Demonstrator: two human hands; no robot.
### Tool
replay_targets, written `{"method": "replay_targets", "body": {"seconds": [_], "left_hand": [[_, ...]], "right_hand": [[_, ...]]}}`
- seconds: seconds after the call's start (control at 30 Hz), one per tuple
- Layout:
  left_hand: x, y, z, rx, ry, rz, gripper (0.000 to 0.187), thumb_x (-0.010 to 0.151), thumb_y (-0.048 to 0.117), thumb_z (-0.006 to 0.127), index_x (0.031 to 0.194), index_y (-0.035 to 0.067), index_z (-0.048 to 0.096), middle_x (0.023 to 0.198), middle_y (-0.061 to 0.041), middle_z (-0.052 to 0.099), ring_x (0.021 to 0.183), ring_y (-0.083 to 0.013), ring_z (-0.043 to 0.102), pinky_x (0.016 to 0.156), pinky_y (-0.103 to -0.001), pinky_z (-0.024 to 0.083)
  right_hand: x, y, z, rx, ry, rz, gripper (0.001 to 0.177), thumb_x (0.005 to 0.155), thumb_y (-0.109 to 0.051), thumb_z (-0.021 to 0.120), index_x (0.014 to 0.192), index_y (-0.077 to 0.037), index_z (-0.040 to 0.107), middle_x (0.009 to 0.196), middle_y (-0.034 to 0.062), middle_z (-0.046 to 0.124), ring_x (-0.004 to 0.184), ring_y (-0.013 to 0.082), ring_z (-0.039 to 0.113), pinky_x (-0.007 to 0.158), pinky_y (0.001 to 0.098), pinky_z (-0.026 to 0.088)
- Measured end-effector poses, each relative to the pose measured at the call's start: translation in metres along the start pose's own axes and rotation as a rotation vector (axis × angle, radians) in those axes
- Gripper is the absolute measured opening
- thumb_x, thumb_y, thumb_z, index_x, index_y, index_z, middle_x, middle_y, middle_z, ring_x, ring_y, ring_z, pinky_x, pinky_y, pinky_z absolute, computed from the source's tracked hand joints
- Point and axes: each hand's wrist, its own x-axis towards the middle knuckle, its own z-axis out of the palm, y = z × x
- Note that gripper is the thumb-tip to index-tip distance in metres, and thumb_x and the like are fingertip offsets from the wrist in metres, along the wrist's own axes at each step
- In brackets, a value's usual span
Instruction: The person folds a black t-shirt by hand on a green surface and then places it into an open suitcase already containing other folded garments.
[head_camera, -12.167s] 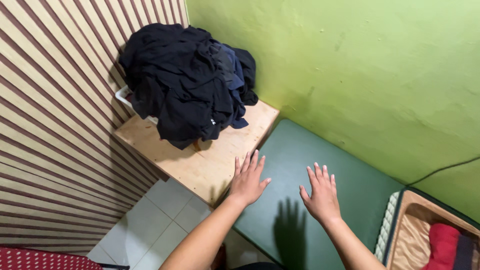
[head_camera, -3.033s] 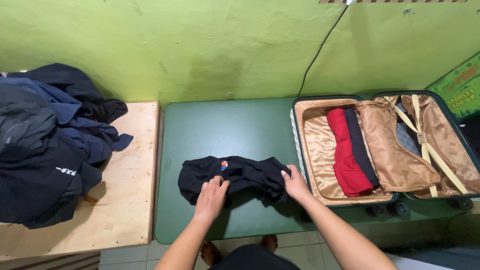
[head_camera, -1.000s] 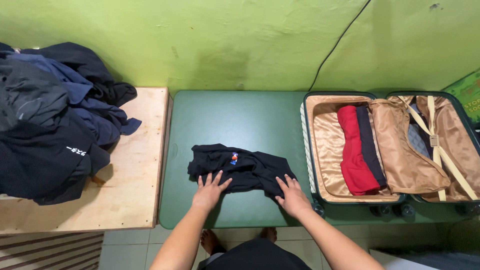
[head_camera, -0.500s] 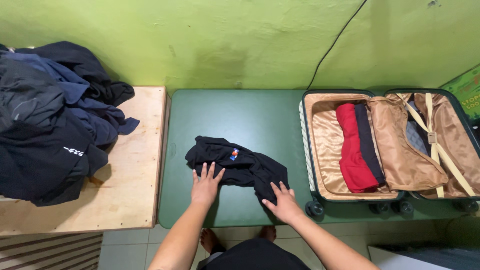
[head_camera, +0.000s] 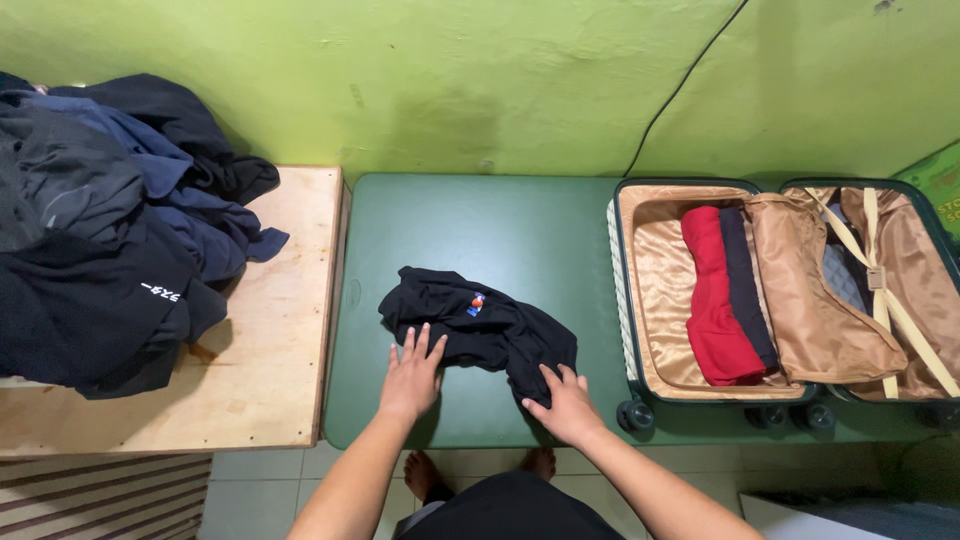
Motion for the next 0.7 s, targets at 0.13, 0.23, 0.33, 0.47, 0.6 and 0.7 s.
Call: {"method": "replay_targets", "body": {"seconds": [0.13,0.23,0.33,0.47,0.6,0.7], "left_hand": [[-0.003,0.007,0.000,-0.003,-0.015,0.023,0.072,0.095,0.026,0.062,0.159,0.026,0.030,0.170,-0.010,0.012,0.156,-0.0337,0.014,0.123,-0.057,0.020],[-0.005,0.010,-0.005,-0.003,-0.049,0.036,0.072,0.095,0.025,0.061,0.160,0.028,0.029,0.170,-0.009,0.012,0.156,-0.0339,0.012,0.124,-0.056,0.018],[-0.012,0.017,-0.007,0.063,0.068,0.057,0.070,0.093,0.028,0.065,0.156,0.025,0.035,0.168,-0.010,0.014,0.156,-0.0326,0.015,0.122,-0.059,0.020],[-0.011,0.026,-0.008,-0.245,0.132,-0.264,0.077,0.085,0.036,0.073,0.153,0.021,0.040,0.168,-0.012,0.016,0.150,-0.0343,0.027,0.119,-0.049,0.027],[-0.008,0.021,-0.003,-0.282,0.076,-0.279,0.079,0.086,0.035,0.072,0.155,0.016,0.038,0.170,-0.012,0.017,0.143,-0.0349,0.034,0.116,-0.047,0.030],[-0.004,0.020,0.003,-0.275,0.072,-0.276,0.080,0.087,0.036,0.072,0.156,0.015,0.037,0.169,-0.012,0.019,0.146,-0.0332,0.033,0.117,-0.048,0.029]], "right_hand": [[0.001,-0.001,0.000,0.009,-0.038,0.031,0.079,0.087,-0.047,0.073,0.153,-0.016,0.041,0.161,0.0188,0.031,0.143,0.0395,0.033,0.116,0.0457,0.039],[0.004,0.002,0.005,-0.009,-0.012,0.022,0.078,0.087,-0.042,0.074,0.153,-0.016,0.041,0.160,0.0187,0.031,0.142,0.0407,0.033,0.117,0.0458,0.038],[0.005,0.007,0.007,0.011,0.028,-0.022,0.077,0.086,-0.038,0.075,0.152,-0.015,0.043,0.158,0.0191,0.034,0.139,0.0413,0.036,0.117,0.0455,0.038],[0.005,0.005,0.002,0.027,0.017,-0.006,0.075,0.086,-0.036,0.075,0.151,-0.016,0.044,0.158,0.0174,0.035,0.139,0.0403,0.037,0.116,0.0451,0.039],[0.001,-0.001,-0.007,-0.006,-0.009,-0.003,0.076,0.086,-0.039,0.075,0.151,-0.017,0.043,0.158,0.0168,0.035,0.139,0.0391,0.037,0.116,0.0444,0.038],[0.000,-0.007,-0.019,-0.052,-0.030,-0.022,0.076,0.086,-0.044,0.073,0.151,-0.017,0.044,0.156,0.0159,0.038,0.140,0.0372,0.038,0.116,0.0430,0.038]]}}
